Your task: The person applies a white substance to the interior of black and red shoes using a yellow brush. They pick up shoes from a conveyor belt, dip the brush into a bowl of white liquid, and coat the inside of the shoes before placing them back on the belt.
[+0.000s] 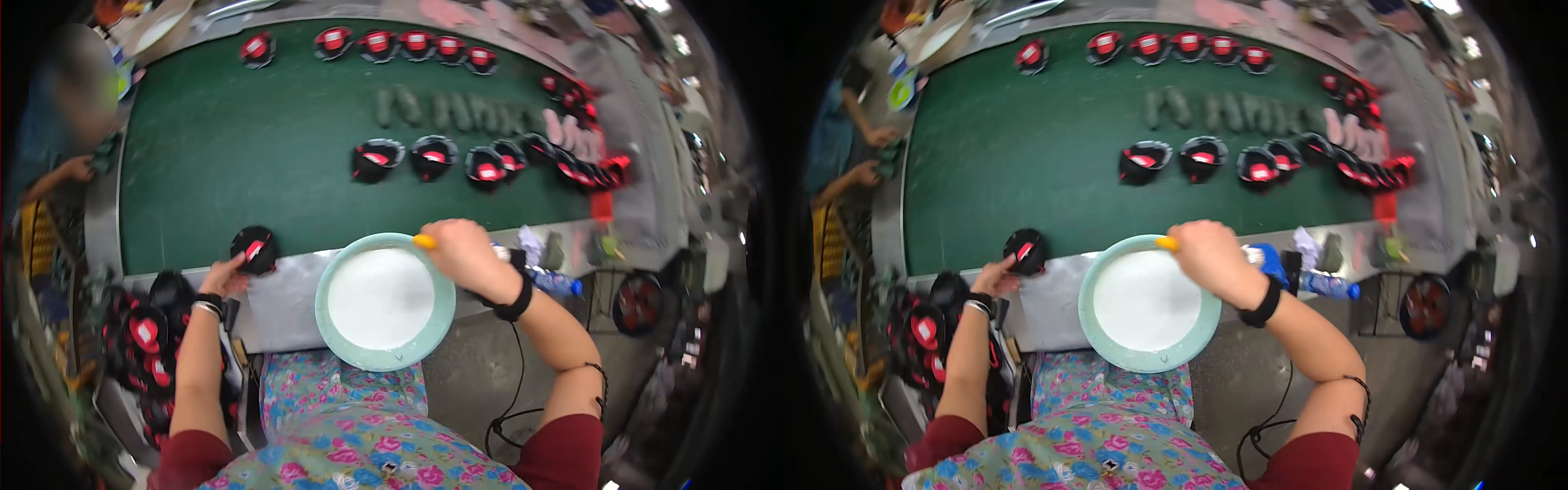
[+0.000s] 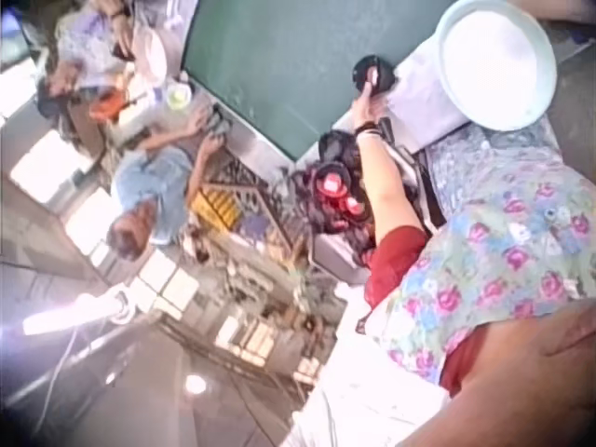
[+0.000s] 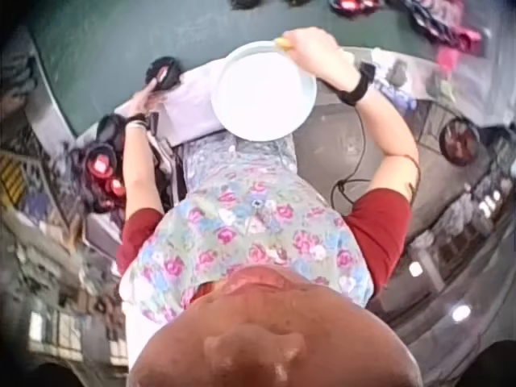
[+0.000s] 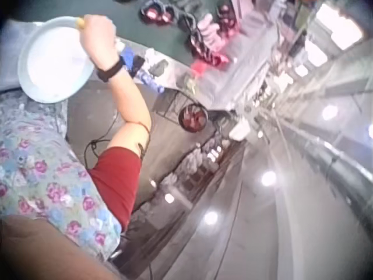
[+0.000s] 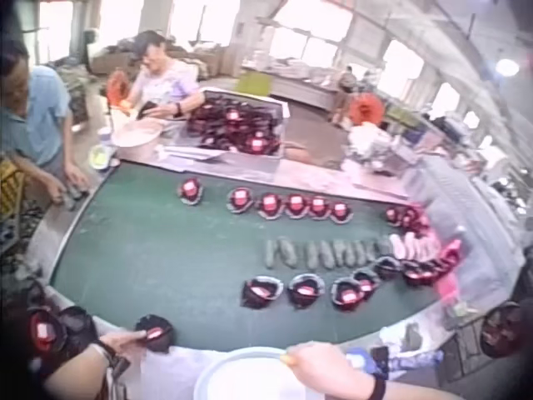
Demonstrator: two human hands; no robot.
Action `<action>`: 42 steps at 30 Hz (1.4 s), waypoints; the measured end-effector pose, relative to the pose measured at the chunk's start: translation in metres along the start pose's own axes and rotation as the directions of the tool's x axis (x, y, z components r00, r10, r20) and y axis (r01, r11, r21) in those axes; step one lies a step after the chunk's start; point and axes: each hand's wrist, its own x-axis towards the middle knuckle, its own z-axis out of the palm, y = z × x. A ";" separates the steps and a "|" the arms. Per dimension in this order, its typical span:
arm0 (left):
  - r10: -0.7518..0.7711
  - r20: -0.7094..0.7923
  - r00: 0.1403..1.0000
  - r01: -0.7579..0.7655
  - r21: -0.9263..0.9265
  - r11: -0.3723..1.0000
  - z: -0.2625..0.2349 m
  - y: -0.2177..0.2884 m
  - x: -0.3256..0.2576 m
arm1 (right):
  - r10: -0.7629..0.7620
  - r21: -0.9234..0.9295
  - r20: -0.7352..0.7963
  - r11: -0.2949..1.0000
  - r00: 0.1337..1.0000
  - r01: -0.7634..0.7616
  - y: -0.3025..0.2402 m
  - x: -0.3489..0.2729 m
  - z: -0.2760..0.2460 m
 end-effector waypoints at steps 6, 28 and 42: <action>0.832 -0.265 0.487 -0.539 0.659 0.525 0.105 0.017 -0.009 | 0.017 -0.139 -0.052 0.990 0.999 -0.024 -0.070 -0.058 -0.024; 0.729 0.652 0.207 -0.879 -0.203 0.431 0.158 -0.039 -0.304 | -0.003 0.619 -0.028 0.785 1.000 0.019 -0.155 -0.172 0.008; 0.251 0.655 0.713 -0.207 -0.145 0.968 0.165 -0.093 -0.245 | 0.570 0.708 -0.304 0.671 0.763 -0.218 0.000 -0.154 0.216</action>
